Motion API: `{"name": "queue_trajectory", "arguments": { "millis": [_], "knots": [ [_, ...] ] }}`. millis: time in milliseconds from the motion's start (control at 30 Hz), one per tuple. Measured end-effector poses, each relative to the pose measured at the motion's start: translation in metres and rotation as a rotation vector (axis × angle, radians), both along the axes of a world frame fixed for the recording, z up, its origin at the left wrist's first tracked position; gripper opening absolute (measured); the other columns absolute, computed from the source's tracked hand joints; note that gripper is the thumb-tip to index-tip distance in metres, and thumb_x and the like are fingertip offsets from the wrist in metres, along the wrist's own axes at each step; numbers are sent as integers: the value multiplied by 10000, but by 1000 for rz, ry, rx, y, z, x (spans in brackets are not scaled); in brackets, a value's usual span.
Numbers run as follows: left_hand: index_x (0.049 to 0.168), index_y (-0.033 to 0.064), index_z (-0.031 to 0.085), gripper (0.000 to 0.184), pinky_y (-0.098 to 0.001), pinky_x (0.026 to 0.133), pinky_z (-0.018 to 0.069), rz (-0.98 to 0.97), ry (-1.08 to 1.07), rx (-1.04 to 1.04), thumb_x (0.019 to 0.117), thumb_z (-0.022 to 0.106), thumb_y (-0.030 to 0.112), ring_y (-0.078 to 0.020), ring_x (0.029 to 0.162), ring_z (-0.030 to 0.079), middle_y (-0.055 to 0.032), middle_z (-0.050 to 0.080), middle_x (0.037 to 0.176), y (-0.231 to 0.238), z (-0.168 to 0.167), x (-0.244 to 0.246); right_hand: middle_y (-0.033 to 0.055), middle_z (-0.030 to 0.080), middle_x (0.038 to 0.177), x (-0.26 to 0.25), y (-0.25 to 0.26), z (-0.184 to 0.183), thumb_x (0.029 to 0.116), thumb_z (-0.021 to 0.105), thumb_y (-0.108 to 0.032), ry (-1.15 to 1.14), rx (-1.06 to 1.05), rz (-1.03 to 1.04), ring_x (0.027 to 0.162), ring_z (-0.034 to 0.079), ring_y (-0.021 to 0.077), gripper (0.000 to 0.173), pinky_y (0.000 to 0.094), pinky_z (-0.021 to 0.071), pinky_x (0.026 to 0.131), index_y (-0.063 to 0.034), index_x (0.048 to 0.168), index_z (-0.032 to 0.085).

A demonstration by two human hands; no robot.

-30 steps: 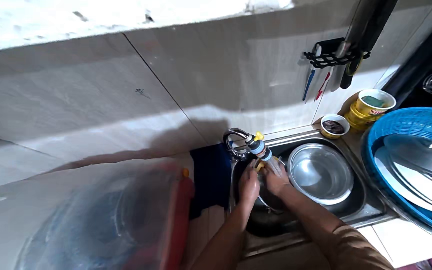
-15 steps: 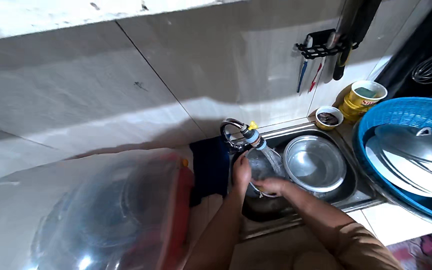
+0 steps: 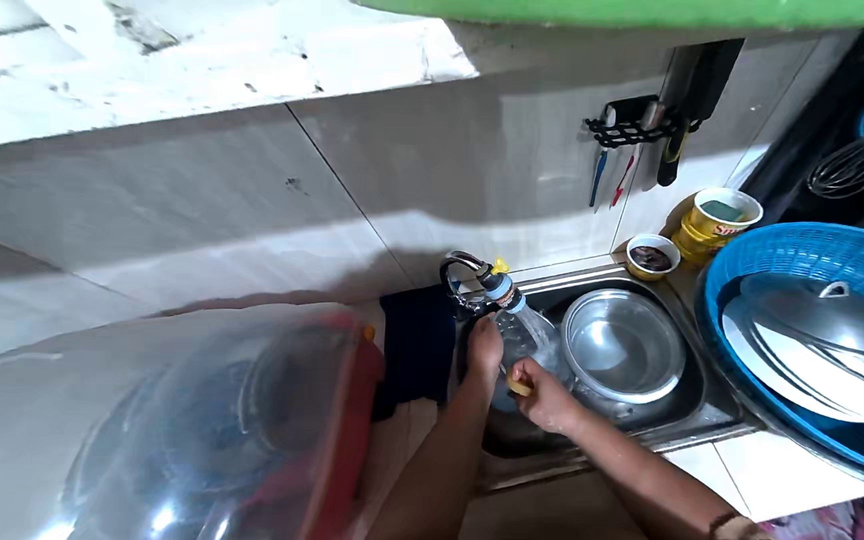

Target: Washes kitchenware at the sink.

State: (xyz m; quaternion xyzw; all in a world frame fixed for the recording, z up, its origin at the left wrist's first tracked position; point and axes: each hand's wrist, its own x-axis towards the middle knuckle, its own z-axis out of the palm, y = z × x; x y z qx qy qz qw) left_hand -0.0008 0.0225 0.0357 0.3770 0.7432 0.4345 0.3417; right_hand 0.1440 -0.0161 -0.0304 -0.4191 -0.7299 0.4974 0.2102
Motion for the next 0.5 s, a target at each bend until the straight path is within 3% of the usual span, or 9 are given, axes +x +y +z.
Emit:
{"name": "queue_trajectory", "arguments": {
  "millis": [133, 200, 267, 333, 400, 500],
  "knots": [
    [1343, 144, 654, 456, -616, 1088, 399, -110, 185, -164, 1090, 370, 395, -303, 1315, 546, -116, 638, 1364, 10, 13, 11, 24, 653, 964, 11, 7, 1, 806, 743, -84, 208, -8, -194, 846, 668, 154, 426, 375, 598, 727, -151, 1166, 524],
    [1315, 111, 653, 452, -670, 1043, 390, -229, 319, -269, 1062, 403, 390, -354, 1283, 560, -155, 650, 1326, 16, 25, 21, 30, 634, 938, 19, 14, -12, 824, 744, -72, 363, -41, -291, 807, 653, 155, 392, 360, 584, 671, -144, 1125, 502],
    [1303, 90, 650, 472, -615, 1002, 475, -304, 455, -325, 1005, 512, 429, -343, 1210, 623, -162, 679, 1264, 27, 33, 29, 37, 607, 894, 23, 21, -24, 820, 743, -46, 477, -42, -371, 740, 632, 159, 382, 358, 562, 591, -146, 1077, 479],
    [1294, 138, 675, 493, -548, 1029, 497, -354, 556, -264, 982, 536, 493, -289, 1197, 646, -124, 696, 1251, 45, 23, 30, 35, 599, 889, 29, 30, -33, 805, 733, -14, 541, -11, -447, 746, 624, 153, 387, 352, 557, 592, -143, 1057, 470],
    [1257, 226, 713, 434, -518, 1038, 504, -431, 654, -170, 1009, 463, 479, -238, 1188, 657, -65, 715, 1236, 64, 11, 34, 35, 582, 876, 35, 41, -43, 789, 728, 8, 600, 12, -516, 750, 613, 149, 387, 347, 550, 594, -136, 1031, 462],
    [1377, 239, 634, 466, -516, 1129, 428, -560, 869, -73, 1061, 341, 418, -227, 1312, 585, -27, 655, 1373, 72, 0, 51, 32, 561, 840, 42, 51, -50, 788, 727, -3, 638, 3, -587, 712, 589, 140, 371, 338, 528, 577, -130, 1006, 455]
  ]
}}
